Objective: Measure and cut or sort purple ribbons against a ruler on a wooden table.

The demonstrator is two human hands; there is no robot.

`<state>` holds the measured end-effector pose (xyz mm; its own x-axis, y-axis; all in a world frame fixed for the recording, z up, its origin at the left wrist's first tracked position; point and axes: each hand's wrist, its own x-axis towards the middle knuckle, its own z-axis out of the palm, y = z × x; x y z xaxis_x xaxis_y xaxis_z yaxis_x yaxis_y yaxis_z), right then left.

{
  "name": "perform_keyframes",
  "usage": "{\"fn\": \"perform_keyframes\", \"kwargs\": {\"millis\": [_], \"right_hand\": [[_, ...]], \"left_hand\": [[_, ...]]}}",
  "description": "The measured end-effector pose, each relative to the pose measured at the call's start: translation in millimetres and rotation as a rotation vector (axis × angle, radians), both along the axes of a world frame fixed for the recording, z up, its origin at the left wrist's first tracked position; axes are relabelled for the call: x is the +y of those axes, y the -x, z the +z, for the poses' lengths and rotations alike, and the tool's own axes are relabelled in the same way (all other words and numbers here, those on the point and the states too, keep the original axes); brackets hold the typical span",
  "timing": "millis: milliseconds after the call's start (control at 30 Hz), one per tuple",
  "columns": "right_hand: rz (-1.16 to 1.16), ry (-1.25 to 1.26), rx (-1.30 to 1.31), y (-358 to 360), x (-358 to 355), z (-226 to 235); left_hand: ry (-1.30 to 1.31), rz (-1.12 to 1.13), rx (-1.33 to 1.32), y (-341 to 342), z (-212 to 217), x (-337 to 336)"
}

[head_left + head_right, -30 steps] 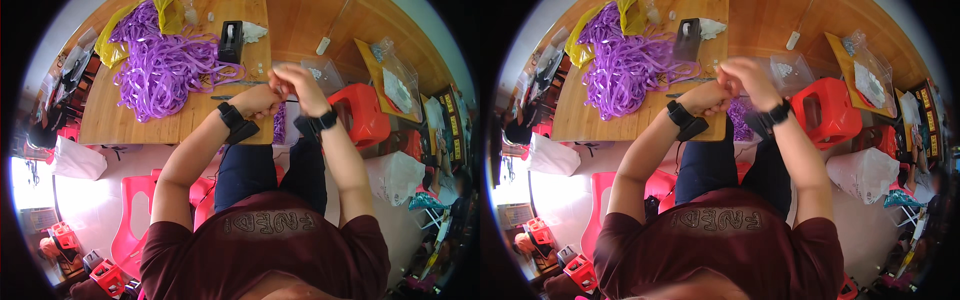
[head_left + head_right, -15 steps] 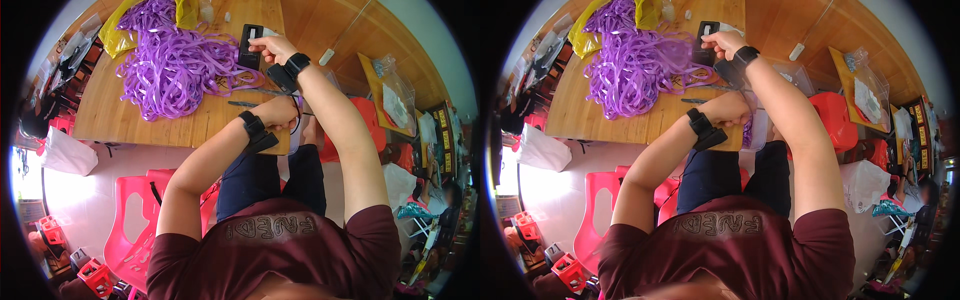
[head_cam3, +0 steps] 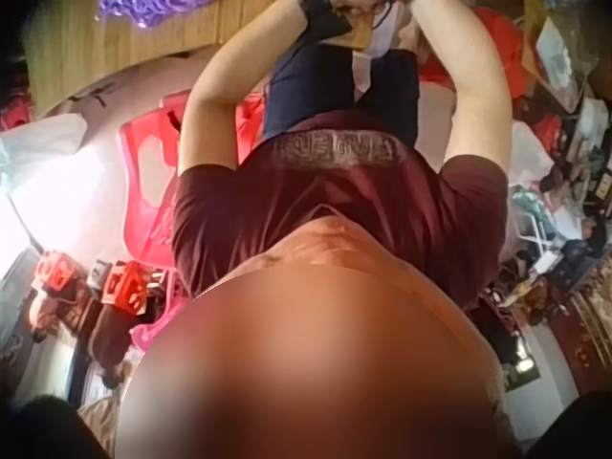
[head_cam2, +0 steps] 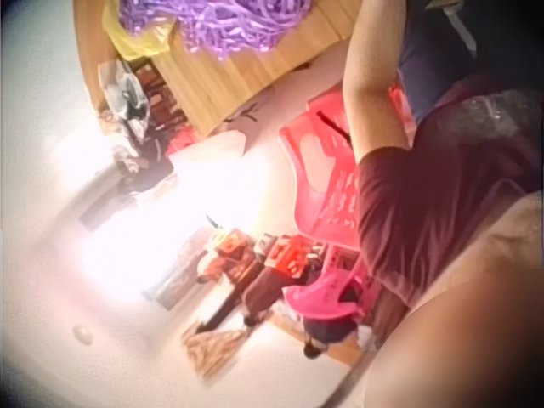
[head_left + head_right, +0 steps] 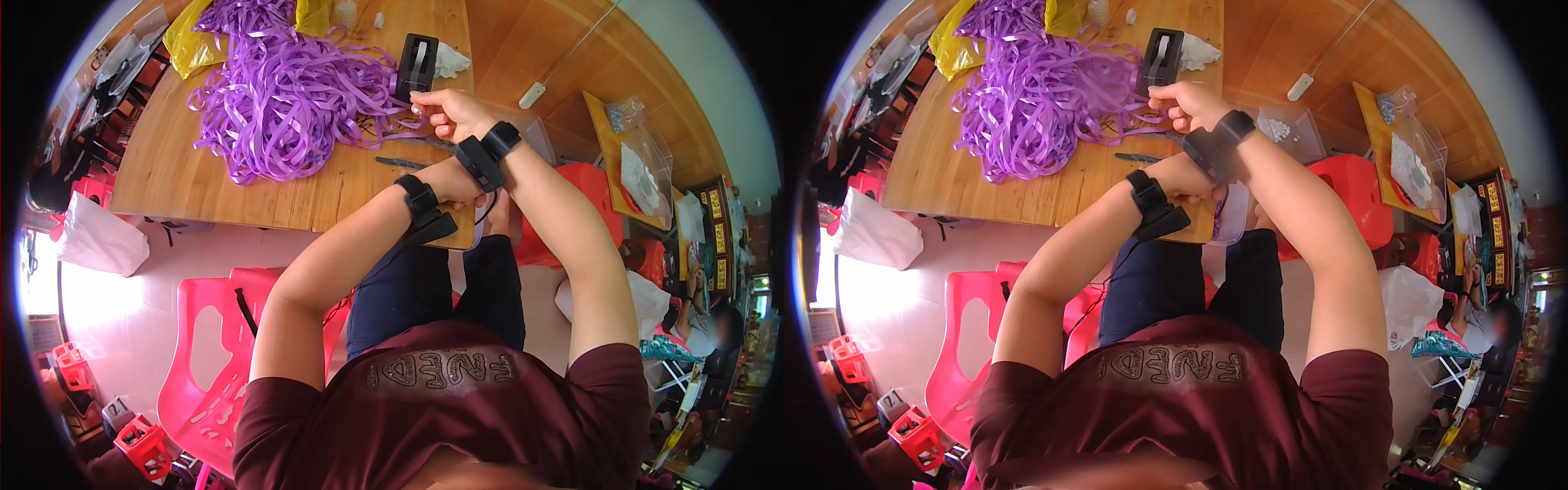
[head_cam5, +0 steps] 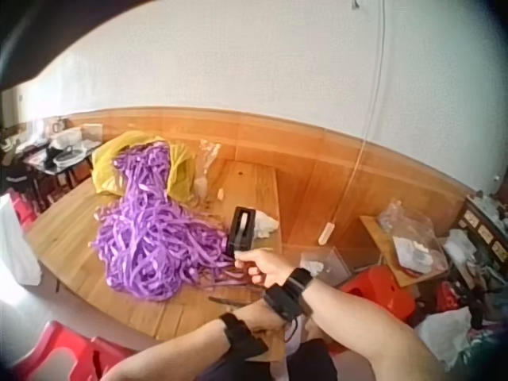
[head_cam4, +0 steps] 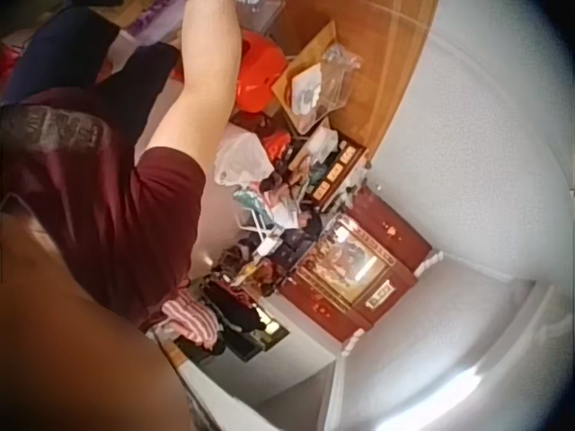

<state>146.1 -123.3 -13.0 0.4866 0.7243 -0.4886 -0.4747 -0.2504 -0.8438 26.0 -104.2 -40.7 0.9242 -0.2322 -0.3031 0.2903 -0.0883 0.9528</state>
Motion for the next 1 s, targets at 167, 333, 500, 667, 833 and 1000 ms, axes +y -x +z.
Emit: {"fn": "perform_keyframes", "kwargs": {"millis": [167, 333, 500, 667, 833, 1000], "right_hand": [[0.104, 0.176, -0.25, -4.1, -1.7, 0.0], [0.239, 0.093, -0.543, -17.6, -53.8, 29.4], [0.516, 0.277, -0.728, -40.4, -119.5, 34.8], [0.692, 0.294, -0.92, -52.3, -141.1, 12.4], [0.708, 0.367, -0.997, -48.0, -133.3, 7.4], [0.67, 0.589, -1.119, -36.2, -128.4, 16.9]], "left_hand": [[-0.09, -0.013, 0.061, -8.5, -10.8, -3.5], [-0.154, -0.018, 0.047, -1.8, 3.8, -4.5], [-0.149, -0.028, 0.059, -9.2, -4.0, -2.4], [-0.135, -0.035, 0.1, -8.8, -0.5, -3.8], [-0.116, -0.016, 0.127, -8.9, 0.0, -5.8], [-0.099, -0.003, 0.133, -7.8, 3.3, -7.3]]}}
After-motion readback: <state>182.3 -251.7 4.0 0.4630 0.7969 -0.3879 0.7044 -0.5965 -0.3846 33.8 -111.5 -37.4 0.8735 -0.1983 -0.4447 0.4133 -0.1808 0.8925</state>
